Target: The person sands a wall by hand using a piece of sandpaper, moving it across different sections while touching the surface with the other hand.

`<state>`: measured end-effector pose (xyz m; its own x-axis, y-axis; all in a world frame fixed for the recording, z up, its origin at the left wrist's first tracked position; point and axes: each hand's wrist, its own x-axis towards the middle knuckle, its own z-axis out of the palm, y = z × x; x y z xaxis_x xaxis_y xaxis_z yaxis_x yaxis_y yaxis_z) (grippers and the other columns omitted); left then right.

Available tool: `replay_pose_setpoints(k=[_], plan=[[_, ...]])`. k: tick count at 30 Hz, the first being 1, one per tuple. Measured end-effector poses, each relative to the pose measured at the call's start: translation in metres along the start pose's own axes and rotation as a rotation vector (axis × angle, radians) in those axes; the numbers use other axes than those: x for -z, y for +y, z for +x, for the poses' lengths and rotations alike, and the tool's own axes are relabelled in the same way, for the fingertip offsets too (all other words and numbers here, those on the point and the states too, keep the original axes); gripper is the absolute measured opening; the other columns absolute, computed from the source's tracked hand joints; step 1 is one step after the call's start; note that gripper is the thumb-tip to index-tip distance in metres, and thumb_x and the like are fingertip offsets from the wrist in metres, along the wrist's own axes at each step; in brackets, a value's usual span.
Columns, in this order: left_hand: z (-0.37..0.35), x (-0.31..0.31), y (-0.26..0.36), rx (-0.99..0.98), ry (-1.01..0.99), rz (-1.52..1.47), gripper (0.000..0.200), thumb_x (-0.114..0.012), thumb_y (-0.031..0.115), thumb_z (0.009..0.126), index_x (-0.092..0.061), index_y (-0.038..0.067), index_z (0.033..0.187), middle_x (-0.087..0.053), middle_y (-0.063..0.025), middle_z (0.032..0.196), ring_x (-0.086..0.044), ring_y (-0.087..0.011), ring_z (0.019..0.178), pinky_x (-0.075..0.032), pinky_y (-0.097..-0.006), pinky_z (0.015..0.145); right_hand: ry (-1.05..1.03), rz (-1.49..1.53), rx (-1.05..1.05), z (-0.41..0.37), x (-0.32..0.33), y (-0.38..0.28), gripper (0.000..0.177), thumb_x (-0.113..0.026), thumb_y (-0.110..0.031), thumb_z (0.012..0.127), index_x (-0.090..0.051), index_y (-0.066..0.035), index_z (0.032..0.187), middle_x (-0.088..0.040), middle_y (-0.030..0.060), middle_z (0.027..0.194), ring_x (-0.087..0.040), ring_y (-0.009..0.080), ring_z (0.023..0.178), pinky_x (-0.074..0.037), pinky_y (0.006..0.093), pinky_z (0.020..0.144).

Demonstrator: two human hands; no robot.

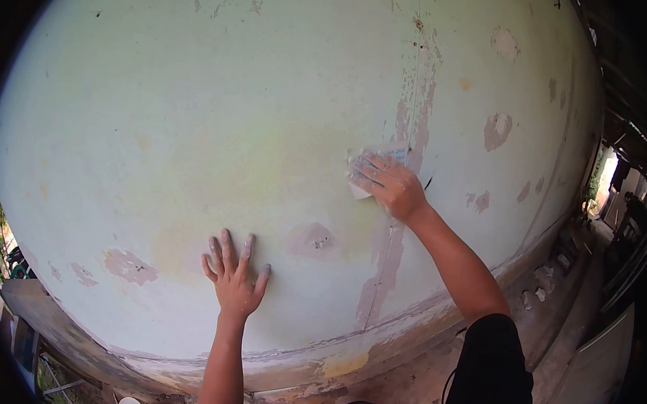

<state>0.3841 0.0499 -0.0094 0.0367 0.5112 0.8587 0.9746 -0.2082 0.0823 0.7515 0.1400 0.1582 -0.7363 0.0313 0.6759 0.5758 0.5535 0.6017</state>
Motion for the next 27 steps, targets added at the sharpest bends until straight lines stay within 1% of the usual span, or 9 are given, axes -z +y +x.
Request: replay_pose_setpoints(k=[2, 5, 6, 9, 12, 14, 18, 21, 27], plan=[[0.042, 0.019, 0.002, -0.038, 0.055, 0.025, 0.070, -0.067, 0.044, 0.096, -0.047, 0.026, 0.161, -0.025, -0.0183, 0.176, -0.012, -0.0400, 0.164, 0.000, -0.0604, 0.128, 0.131, -0.103, -0.277, 0.021, 0.015, 0.015, 0.052, -0.071, 0.001, 0.083, -0.075, -0.017, 0.132, -0.068, 0.0067, 0.145, -0.057, 0.0293, 0.143, -0.051, 0.0479, 0.114], [0.100, 0.040, 0.012, -0.119, 0.108, 0.068, 0.068, -0.065, 0.041, 0.097, -0.047, 0.028, 0.161, -0.027, -0.0113, 0.176, -0.018, -0.0344, 0.164, -0.003, -0.0571, 0.129, 0.290, 0.032, -0.432, 0.033, 0.002, -0.011, 0.058, -0.075, 0.004, 0.078, -0.074, -0.014, 0.133, -0.067, 0.0085, 0.145, -0.055, 0.0339, 0.144, -0.049, 0.0505, 0.115], [0.117, 0.047, 0.018, -0.146, 0.131, 0.087, 0.068, -0.063, 0.038, 0.098, -0.047, 0.025, 0.162, -0.028, -0.0092, 0.176, -0.020, -0.0315, 0.164, -0.004, -0.0544, 0.130, 0.247, 0.100, -0.383, 0.023, -0.010, -0.026, 0.058, -0.076, 0.003, 0.079, -0.074, -0.014, 0.134, -0.066, 0.0087, 0.147, -0.053, 0.0364, 0.145, -0.048, 0.0511, 0.117], [0.133, 0.042, 0.022, -0.172, 0.218, 0.151, 0.065, -0.059, 0.038, 0.098, -0.048, 0.025, 0.161, -0.033, -0.0042, 0.174, -0.027, -0.0263, 0.161, -0.007, -0.0512, 0.131, 0.018, 0.201, -0.066, -0.022, -0.039, -0.071, 0.041, -0.068, -0.009, 0.091, -0.076, -0.019, 0.130, -0.071, 0.0045, 0.141, -0.062, 0.0247, 0.138, -0.055, 0.0443, 0.110], [0.137, 0.036, 0.023, -0.167, 0.294, 0.200, 0.063, -0.057, 0.040, 0.097, -0.052, 0.029, 0.159, -0.039, -0.0009, 0.172, -0.034, -0.0234, 0.159, -0.010, -0.0502, 0.130, -0.088, 0.116, 0.147, -0.043, -0.033, -0.042, 0.041, -0.067, -0.010, 0.091, -0.076, -0.020, 0.129, -0.072, 0.0006, 0.139, -0.065, 0.0216, 0.133, -0.056, 0.0419, 0.108], [0.134, 0.034, 0.022, -0.156, 0.290, 0.206, 0.063, -0.057, 0.041, 0.096, -0.053, 0.029, 0.158, -0.041, -0.0005, 0.171, -0.036, -0.0229, 0.158, -0.010, -0.0498, 0.130, -0.067, 0.085, 0.155, -0.032, -0.017, -0.019, 0.041, -0.064, -0.010, 0.091, -0.078, -0.026, 0.126, -0.074, -0.0008, 0.135, -0.066, 0.0200, 0.132, -0.056, 0.0404, 0.106], [0.137, 0.035, 0.023, -0.151, 0.301, 0.200, 0.062, -0.058, 0.041, 0.095, -0.055, 0.030, 0.157, -0.043, -0.0006, 0.170, -0.037, -0.0230, 0.157, -0.011, -0.0495, 0.130, 0.156, -0.082, -0.179, 0.016, 0.011, 0.028, 0.049, -0.071, -0.001, 0.083, -0.077, -0.020, 0.128, -0.069, 0.0022, 0.143, -0.061, 0.0249, 0.138, -0.054, 0.0452, 0.110], [0.136, 0.033, 0.022, -0.155, 0.311, 0.199, 0.062, -0.057, 0.040, 0.095, -0.056, 0.029, 0.156, -0.043, -0.0006, 0.169, -0.038, -0.0229, 0.157, -0.011, -0.0489, 0.130, 0.311, -0.044, -0.338, 0.032, 0.006, 0.020, 0.055, -0.075, 0.002, 0.079, -0.076, -0.019, 0.129, -0.068, 0.0026, 0.145, -0.058, 0.0266, 0.142, -0.052, 0.0473, 0.112], [0.135, 0.032, 0.020, -0.187, 0.314, 0.209, 0.062, -0.054, 0.037, 0.097, -0.053, 0.022, 0.158, -0.041, -0.0043, 0.171, -0.032, -0.0249, 0.160, -0.009, -0.0484, 0.130, -0.082, 0.217, -0.018, -0.032, -0.025, -0.044, 0.051, -0.073, -0.004, 0.085, -0.075, -0.022, 0.132, -0.066, -0.0001, 0.148, -0.059, 0.0228, 0.141, -0.052, 0.0422, 0.114]])
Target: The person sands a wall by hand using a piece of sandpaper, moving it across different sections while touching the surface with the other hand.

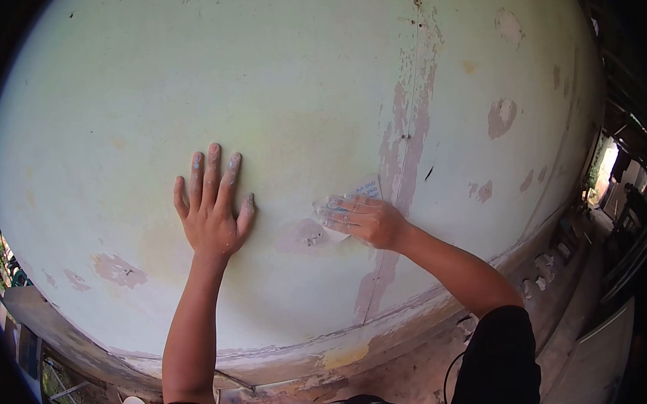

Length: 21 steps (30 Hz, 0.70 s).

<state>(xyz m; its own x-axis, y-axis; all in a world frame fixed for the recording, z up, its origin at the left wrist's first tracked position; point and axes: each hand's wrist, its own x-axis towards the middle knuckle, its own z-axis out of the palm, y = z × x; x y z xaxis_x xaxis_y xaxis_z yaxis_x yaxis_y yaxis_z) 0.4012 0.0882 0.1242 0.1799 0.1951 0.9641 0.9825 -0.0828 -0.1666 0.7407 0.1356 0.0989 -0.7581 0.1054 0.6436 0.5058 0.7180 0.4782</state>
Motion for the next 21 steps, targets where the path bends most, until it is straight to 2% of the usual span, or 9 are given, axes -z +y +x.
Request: replay_pose_setpoints(k=[2, 6, 8, 9, 11, 12, 15, 17, 21], plan=[[0.000, 0.000, 0.000, -0.012, 0.016, 0.001, 0.063, -0.054, 0.037, 0.097, -0.053, 0.022, 0.158, -0.041, -0.0043, 0.171, -0.032, -0.0250, 0.160, -0.009, -0.0486, 0.130, -0.163, -0.091, 0.226, -0.007, 0.010, 0.019, 0.046, -0.072, -0.008, 0.088, -0.075, -0.024, 0.131, -0.066, -0.0026, 0.148, -0.059, 0.0205, 0.140, -0.052, 0.0393, 0.114], [-0.001, 0.000, -0.002, -0.013, 0.003, 0.001, 0.063, -0.054, 0.037, 0.097, -0.053, 0.022, 0.157, -0.041, -0.0045, 0.171, -0.032, -0.0253, 0.160, -0.009, -0.0486, 0.130, -0.082, -0.185, 0.208, 0.021, 0.057, 0.064, 0.042, -0.072, -0.010, 0.089, -0.075, -0.025, 0.129, -0.066, -0.0035, 0.148, -0.059, 0.0197, 0.140, -0.052, 0.0402, 0.114], [-0.001, -0.001, 0.000, -0.011, 0.005, 0.003, 0.063, -0.054, 0.037, 0.097, -0.053, 0.021, 0.157, -0.040, -0.0049, 0.171, -0.031, -0.0254, 0.160, -0.009, -0.0486, 0.130, 0.097, -0.277, 0.004, 0.036, 0.073, 0.074, 0.041, -0.073, -0.012, 0.090, -0.076, -0.025, 0.128, -0.065, -0.0028, 0.149, -0.056, 0.0204, 0.144, -0.051, 0.0422, 0.114], [-0.002, -0.001, -0.001, -0.015, 0.009, 0.004, 0.063, -0.053, 0.036, 0.097, -0.052, 0.021, 0.158, -0.040, -0.0053, 0.171, -0.031, -0.0255, 0.160, -0.009, -0.0486, 0.130, 0.098, -0.279, 0.000, 0.039, 0.071, 0.073, 0.041, -0.073, -0.012, 0.090, -0.076, -0.025, 0.128, -0.065, -0.0028, 0.149, -0.056, 0.0204, 0.144, -0.051, 0.0422, 0.114], [-0.002, -0.001, 0.000, -0.014, 0.009, 0.009, 0.063, -0.053, 0.036, 0.097, -0.052, 0.020, 0.158, -0.040, -0.0056, 0.171, -0.031, -0.0255, 0.161, -0.009, -0.0487, 0.130, 0.369, -0.200, -0.285, 0.052, 0.064, 0.067, 0.042, -0.073, -0.010, 0.088, -0.076, -0.024, 0.127, -0.065, -0.0023, 0.148, -0.053, 0.0215, 0.146, -0.050, 0.0437, 0.115], [-0.002, -0.001, 0.000, -0.019, 0.008, 0.011, 0.063, -0.053, 0.036, 0.097, -0.052, 0.019, 0.158, -0.040, -0.0059, 0.171, -0.030, -0.0257, 0.161, -0.009, -0.0488, 0.130, 0.370, -0.195, -0.282, 0.053, 0.055, 0.057, 0.042, -0.073, -0.010, 0.088, -0.076, -0.024, 0.127, -0.065, -0.0023, 0.148, -0.053, 0.0215, 0.146, -0.050, 0.0437, 0.115], [-0.001, 0.001, -0.002, -0.031, -0.004, 0.015, 0.063, -0.053, 0.035, 0.098, -0.051, 0.019, 0.159, -0.038, -0.0061, 0.172, -0.029, -0.0260, 0.161, -0.009, -0.0490, 0.131, 0.274, -0.136, -0.225, 0.023, 0.015, 0.013, 0.041, -0.071, -0.010, 0.089, -0.076, -0.024, 0.127, -0.065, -0.0021, 0.149, -0.052, 0.0224, 0.148, -0.050, 0.0439, 0.116], [-0.006, 0.003, -0.003, -0.040, -0.012, 0.006, 0.063, -0.054, 0.034, 0.098, -0.050, 0.019, 0.159, -0.038, -0.0061, 0.172, -0.028, -0.0260, 0.162, -0.008, -0.0491, 0.131, -0.013, -0.040, 0.041, -0.002, 0.001, -0.002, 0.040, -0.068, -0.010, 0.091, -0.076, -0.025, 0.127, -0.065, -0.0019, 0.149, -0.052, 0.0222, 0.147, -0.050, 0.0440, 0.116], [-0.007, 0.009, -0.010, -0.081, -0.097, 0.002, 0.065, -0.053, 0.035, 0.100, -0.044, 0.019, 0.162, -0.032, -0.0073, 0.175, -0.023, -0.0282, 0.163, -0.006, -0.0509, 0.131, -0.049, -0.140, 0.204, -0.012, 0.024, 0.043, 0.038, -0.065, -0.012, 0.093, -0.076, -0.024, 0.127, -0.064, -0.0018, 0.150, -0.052, 0.0219, 0.147, -0.050, 0.0440, 0.116]])
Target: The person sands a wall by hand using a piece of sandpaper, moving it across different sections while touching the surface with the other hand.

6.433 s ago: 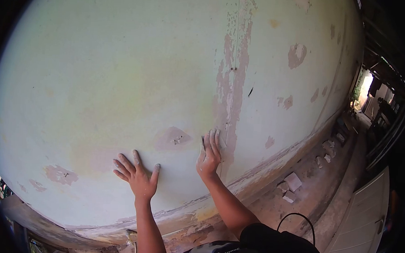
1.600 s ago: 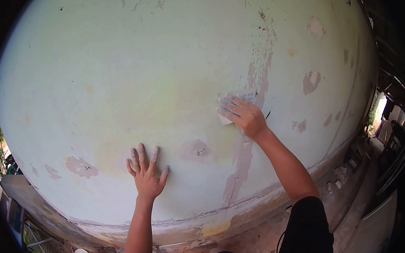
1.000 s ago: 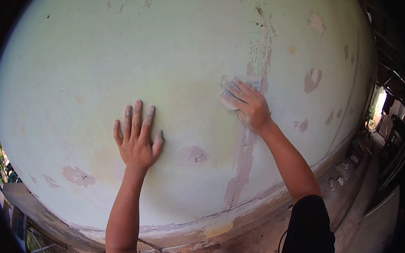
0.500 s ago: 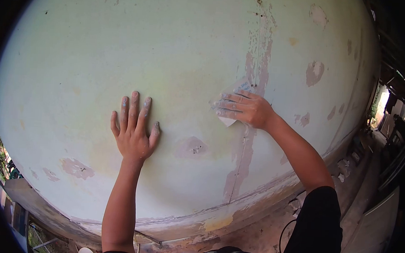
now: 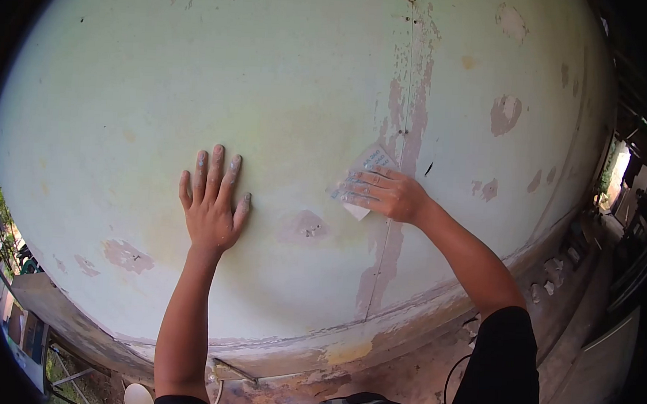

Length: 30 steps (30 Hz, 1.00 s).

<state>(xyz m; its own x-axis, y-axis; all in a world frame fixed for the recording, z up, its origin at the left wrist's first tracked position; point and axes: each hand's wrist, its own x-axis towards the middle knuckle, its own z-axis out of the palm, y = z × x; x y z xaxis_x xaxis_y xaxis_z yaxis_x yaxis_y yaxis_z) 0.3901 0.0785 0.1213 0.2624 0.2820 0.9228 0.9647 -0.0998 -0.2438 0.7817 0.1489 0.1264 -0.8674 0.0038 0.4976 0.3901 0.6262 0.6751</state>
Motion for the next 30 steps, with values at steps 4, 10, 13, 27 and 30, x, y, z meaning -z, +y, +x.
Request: replay_pose_setpoints(k=[4, 10, 13, 27, 30], plan=[[0.002, 0.015, -0.005, -0.055, -0.159, -0.011, 0.069, -0.052, 0.039, 0.103, -0.037, 0.018, 0.166, -0.024, -0.0078, 0.177, -0.016, -0.0307, 0.165, -0.003, -0.0528, 0.132, 0.161, -0.128, -0.238, 0.029, 0.035, 0.046, 0.041, -0.068, -0.005, 0.090, -0.076, -0.019, 0.128, -0.065, 0.0001, 0.149, -0.053, 0.0239, 0.146, -0.051, 0.0455, 0.115], [0.010, 0.025, -0.004, -0.031, -0.201, -0.056, 0.077, -0.064, 0.043, 0.098, -0.036, 0.021, 0.166, -0.021, -0.0072, 0.178, -0.012, -0.0305, 0.165, -0.004, -0.0527, 0.131, 0.255, 0.053, -0.283, 0.059, 0.001, -0.019, 0.042, -0.066, -0.002, 0.091, -0.075, -0.016, 0.130, -0.064, 0.0034, 0.150, -0.055, 0.0277, 0.145, -0.052, 0.0450, 0.114], [0.025, 0.037, -0.009, -0.022, -0.168, -0.114, 0.092, -0.079, 0.045, 0.088, -0.035, 0.024, 0.167, -0.019, -0.0067, 0.179, -0.012, -0.0304, 0.165, -0.005, -0.0527, 0.132, -0.015, 0.148, 0.054, 0.029, -0.029, -0.049, 0.039, -0.061, -0.008, 0.095, -0.074, -0.019, 0.130, -0.066, 0.0000, 0.147, -0.055, 0.0223, 0.145, -0.052, 0.0396, 0.116], [0.065, 0.054, -0.002, 0.051, -0.334, -0.031, 0.144, -0.100, 0.054, 0.046, -0.029, 0.031, 0.169, -0.007, -0.0087, 0.180, 0.001, -0.0360, 0.165, 0.001, -0.0595, 0.132, 0.395, 0.011, -0.390, 0.097, 0.016, 0.001, 0.046, -0.069, 0.000, 0.087, -0.075, -0.014, 0.130, -0.066, 0.0056, 0.148, -0.053, 0.0314, 0.146, -0.050, 0.0463, 0.114], [0.064, 0.057, 0.000, 0.082, -0.351, -0.032, 0.143, -0.100, 0.052, 0.046, -0.028, 0.036, 0.168, -0.008, -0.0050, 0.180, -0.002, -0.0344, 0.165, -0.002, -0.0603, 0.133, 0.223, 0.176, -0.146, 0.077, -0.026, -0.045, 0.045, -0.066, -0.003, 0.087, -0.076, -0.015, 0.129, -0.068, 0.0062, 0.145, -0.054, 0.0312, 0.145, -0.050, 0.0498, 0.112]])
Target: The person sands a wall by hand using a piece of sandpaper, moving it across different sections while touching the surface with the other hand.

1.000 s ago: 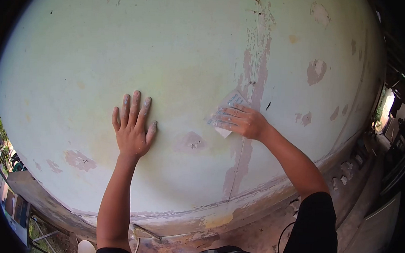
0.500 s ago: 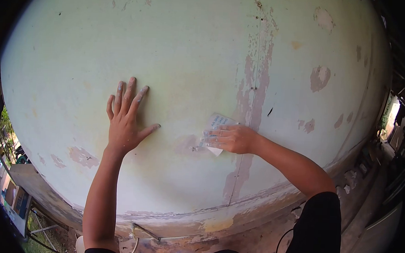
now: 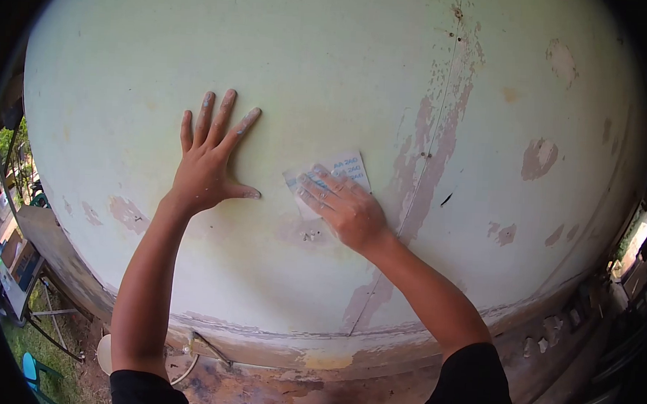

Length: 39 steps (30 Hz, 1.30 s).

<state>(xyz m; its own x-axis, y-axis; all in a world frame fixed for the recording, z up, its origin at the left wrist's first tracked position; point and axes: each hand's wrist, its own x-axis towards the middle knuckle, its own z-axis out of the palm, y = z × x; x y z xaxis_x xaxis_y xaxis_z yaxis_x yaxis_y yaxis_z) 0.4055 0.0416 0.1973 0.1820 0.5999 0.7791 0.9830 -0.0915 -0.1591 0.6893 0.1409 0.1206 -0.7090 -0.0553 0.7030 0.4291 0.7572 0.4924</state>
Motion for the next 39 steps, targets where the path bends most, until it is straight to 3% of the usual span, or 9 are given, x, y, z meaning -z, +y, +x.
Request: replay_pose_setpoints(k=[5, 7, 17, 23, 26, 29, 32, 34, 39], plan=[[-0.001, -0.006, 0.000, -0.011, 0.000, -0.005, 0.145, -0.099, 0.056, 0.046, -0.025, 0.036, 0.169, -0.006, -0.0057, 0.180, 0.000, -0.0362, 0.165, -0.001, -0.0625, 0.132, -0.074, -0.063, 0.006, -0.101, -0.002, -0.009, 0.038, -0.064, -0.009, 0.091, -0.078, -0.016, 0.125, -0.071, 0.0055, 0.140, -0.060, 0.0279, 0.139, -0.050, 0.0474, 0.108], [-0.002, -0.010, 0.002, -0.019, 0.012, -0.009, 0.146, -0.099, 0.056, 0.046, -0.024, 0.036, 0.169, -0.005, -0.0062, 0.180, 0.001, -0.0368, 0.165, -0.001, -0.0630, 0.132, -0.021, -0.125, -0.139, -0.132, -0.013, -0.015, 0.039, -0.063, -0.010, 0.092, -0.078, -0.015, 0.127, -0.070, 0.0009, 0.142, -0.060, 0.0241, 0.138, -0.044, 0.0444, 0.115], [-0.014, -0.017, -0.002, -0.003, -0.003, -0.012, 0.146, -0.100, 0.053, 0.046, -0.025, 0.036, 0.169, -0.004, -0.0083, 0.180, 0.002, -0.0383, 0.165, -0.003, -0.0637, 0.131, 0.115, 0.040, -0.311, -0.020, -0.028, -0.052, 0.045, -0.065, -0.008, 0.092, -0.072, -0.014, 0.136, -0.064, 0.0010, 0.151, -0.056, 0.0262, 0.142, -0.042, 0.0465, 0.116], [-0.031, -0.028, 0.001, -0.016, -0.034, -0.037, 0.143, -0.101, 0.052, 0.047, -0.026, 0.037, 0.169, -0.004, -0.0083, 0.180, 0.003, -0.0398, 0.165, -0.002, -0.0660, 0.130, 0.132, -0.057, -0.431, -0.154, -0.073, -0.078, 0.038, -0.066, -0.012, 0.092, -0.078, -0.017, 0.128, -0.071, -0.0008, 0.141, -0.060, 0.0265, 0.138, -0.041, 0.0467, 0.114], [-0.033, -0.029, 0.001, -0.001, -0.041, -0.057, 0.142, -0.101, 0.052, 0.048, -0.026, 0.040, 0.168, -0.004, -0.0081, 0.180, 0.004, -0.0394, 0.165, 0.000, -0.0668, 0.130, 0.174, -0.154, -0.453, -0.151, -0.080, -0.078, 0.035, -0.067, -0.015, 0.092, -0.079, -0.018, 0.124, -0.073, -0.0016, 0.137, -0.062, 0.0274, 0.136, -0.041, 0.0459, 0.112], [-0.034, -0.027, -0.001, -0.027, -0.086, -0.045, 0.142, -0.100, 0.053, 0.045, -0.032, 0.033, 0.168, -0.004, -0.0132, 0.179, 0.004, -0.0429, 0.164, 0.000, -0.0662, 0.129, 0.150, -0.064, -0.488, -0.060, -0.050, -0.068, 0.037, -0.067, -0.014, 0.091, -0.079, -0.019, 0.126, -0.072, -0.0003, 0.140, -0.060, 0.0293, 0.137, -0.040, 0.0480, 0.114], [-0.036, -0.029, -0.001, -0.022, -0.066, -0.075, 0.141, -0.100, 0.051, 0.047, -0.028, 0.043, 0.167, -0.006, -0.0065, 0.180, 0.002, -0.0392, 0.165, -0.001, -0.0665, 0.130, 0.164, 0.002, -0.480, -0.033, -0.040, -0.066, 0.039, -0.067, -0.012, 0.090, -0.078, -0.019, 0.127, -0.070, 0.0011, 0.142, -0.059, 0.0311, 0.138, -0.039, 0.0512, 0.115], [-0.036, -0.030, -0.004, -0.047, -0.055, -0.045, 0.141, -0.100, 0.054, 0.046, -0.031, 0.037, 0.167, -0.005, -0.0107, 0.180, 0.002, -0.0416, 0.164, 0.000, -0.0661, 0.129, 0.147, 0.024, -0.488, -0.038, -0.040, -0.068, 0.041, -0.066, -0.010, 0.090, -0.077, -0.018, 0.130, -0.068, 0.0024, 0.145, -0.058, 0.0319, 0.140, -0.038, 0.0531, 0.116], [-0.037, -0.032, -0.005, -0.056, -0.052, -0.043, 0.140, -0.099, 0.055, 0.046, -0.030, 0.038, 0.167, -0.006, -0.0088, 0.180, 0.002, -0.0407, 0.164, 0.001, -0.0658, 0.130, 0.189, -0.048, -0.660, -0.166, -0.089, -0.101, 0.039, -0.064, -0.009, 0.090, -0.080, -0.014, 0.125, -0.070, 0.0093, 0.141, -0.055, 0.0400, 0.142, -0.033, 0.0571, 0.120]])
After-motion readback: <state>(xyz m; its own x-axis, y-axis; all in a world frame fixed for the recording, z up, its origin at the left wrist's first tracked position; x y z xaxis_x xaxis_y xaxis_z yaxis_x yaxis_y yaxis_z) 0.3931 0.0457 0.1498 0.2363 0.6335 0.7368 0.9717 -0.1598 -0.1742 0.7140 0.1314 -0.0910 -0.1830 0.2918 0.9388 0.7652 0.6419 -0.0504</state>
